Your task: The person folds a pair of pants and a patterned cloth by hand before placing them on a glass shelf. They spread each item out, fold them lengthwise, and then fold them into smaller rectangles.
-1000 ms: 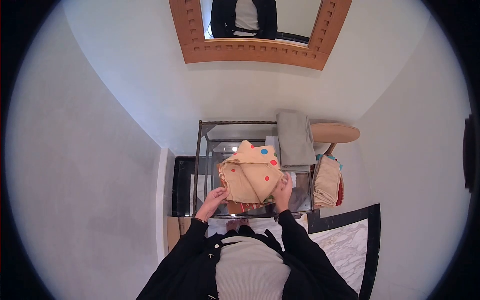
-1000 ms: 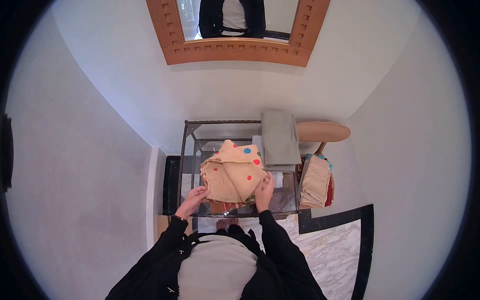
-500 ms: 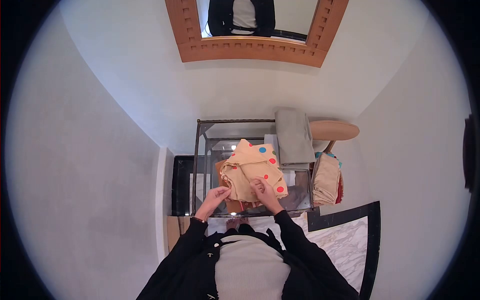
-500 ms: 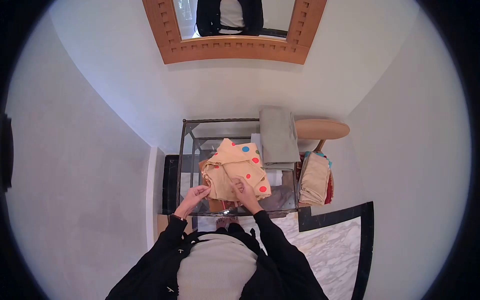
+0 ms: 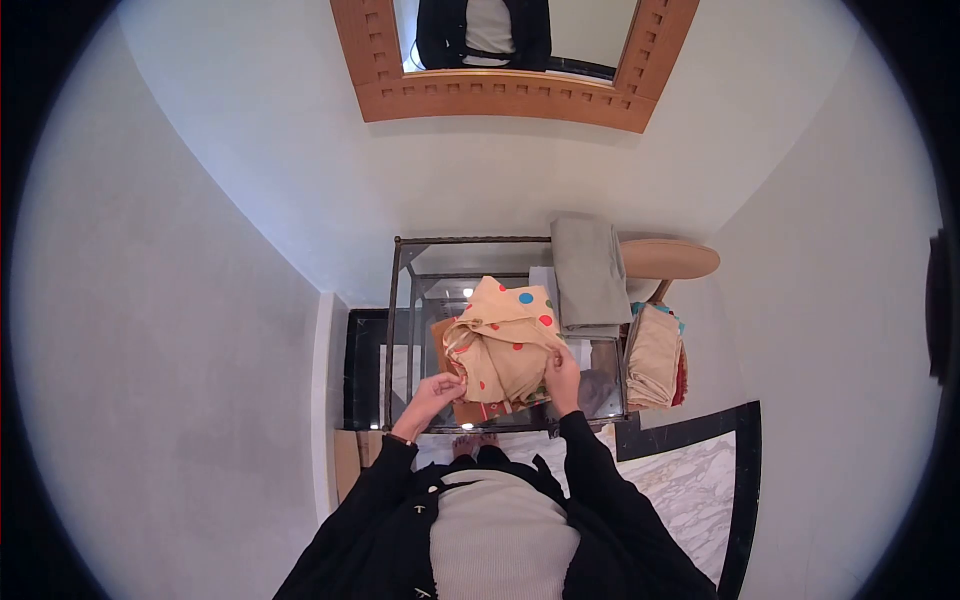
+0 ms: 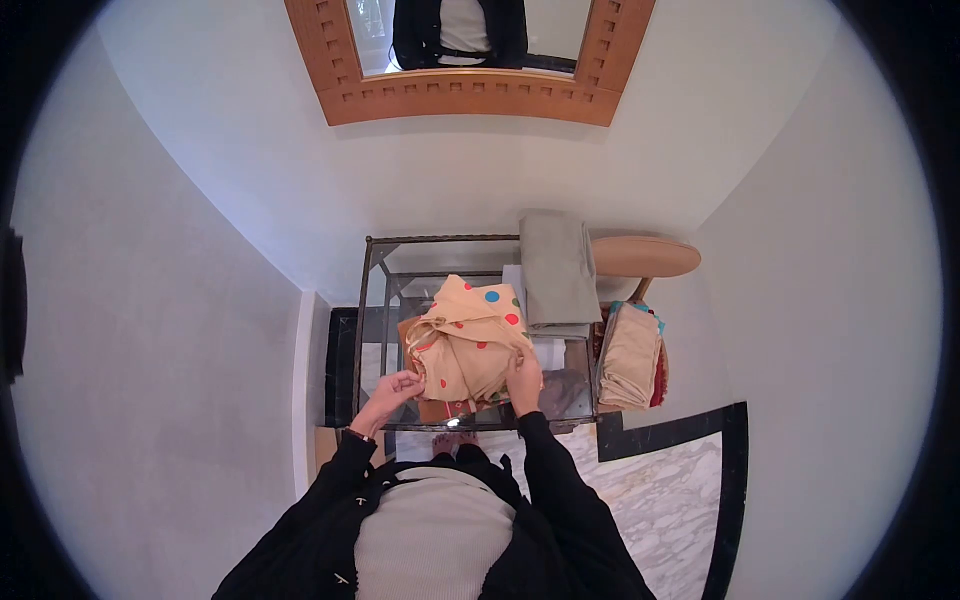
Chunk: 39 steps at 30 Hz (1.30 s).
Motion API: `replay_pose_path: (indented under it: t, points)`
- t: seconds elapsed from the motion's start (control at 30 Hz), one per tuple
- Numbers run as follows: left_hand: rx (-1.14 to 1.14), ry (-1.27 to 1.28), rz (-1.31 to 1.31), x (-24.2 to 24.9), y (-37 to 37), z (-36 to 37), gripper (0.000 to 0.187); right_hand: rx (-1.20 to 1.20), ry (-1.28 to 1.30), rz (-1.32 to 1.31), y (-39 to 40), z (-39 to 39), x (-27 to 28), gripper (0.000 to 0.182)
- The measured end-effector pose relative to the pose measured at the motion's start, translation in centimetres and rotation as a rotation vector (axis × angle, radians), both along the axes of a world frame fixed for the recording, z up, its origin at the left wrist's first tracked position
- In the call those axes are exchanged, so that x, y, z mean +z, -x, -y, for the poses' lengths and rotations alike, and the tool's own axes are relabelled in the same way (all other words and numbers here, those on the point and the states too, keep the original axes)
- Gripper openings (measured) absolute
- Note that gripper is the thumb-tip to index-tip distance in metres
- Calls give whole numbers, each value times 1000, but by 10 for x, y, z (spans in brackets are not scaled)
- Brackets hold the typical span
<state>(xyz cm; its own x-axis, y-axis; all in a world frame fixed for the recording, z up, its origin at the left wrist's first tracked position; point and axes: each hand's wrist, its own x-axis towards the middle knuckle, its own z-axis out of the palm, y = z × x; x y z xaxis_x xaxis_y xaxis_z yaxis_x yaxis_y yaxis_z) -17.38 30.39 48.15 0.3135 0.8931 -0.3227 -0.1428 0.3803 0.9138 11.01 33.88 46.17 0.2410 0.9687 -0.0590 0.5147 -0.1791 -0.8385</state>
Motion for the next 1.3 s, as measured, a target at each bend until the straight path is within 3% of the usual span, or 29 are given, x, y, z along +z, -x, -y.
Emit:
replay_pose_path:
  t: [0.1,0.2,0.3,0.37,0.47,0.57,0.67,0.77,0.87,1.17,1.3]
  points:
    - [1,5,-4,-3,-3,0,11,-101,-369,502,17,16,22,38]
    - [40,-19,-48,6,-13,2,11,430,-491,299,28,36,5,51]
    - [44,-163,-139,15,-26,1,12,592,-459,139,66,56,53,54]
    - [40,-327,-216,12,-34,-1,14,530,-428,76,75,56,48,51]
    - [-10,-328,-285,17,-38,-2,14,489,-274,27,67,48,32,46]
    - [56,-338,-174,34,-40,-7,16,449,-191,-39,46,41,23,41]
    - [182,-560,-511,39,-39,-15,35,446,-208,-81,32,37,56,44]
    - [219,-911,-797,78,-49,-26,45,474,-281,-74,24,34,79,45]
    - [-67,-970,-887,61,-44,-50,38,492,-401,-6,19,32,95,45]
    - [-103,-1182,-1141,68,-49,-95,26,421,-662,80,-11,43,172,42]
    - [-46,-1129,-1093,65,-37,-108,18,330,-758,79,-30,52,193,34]
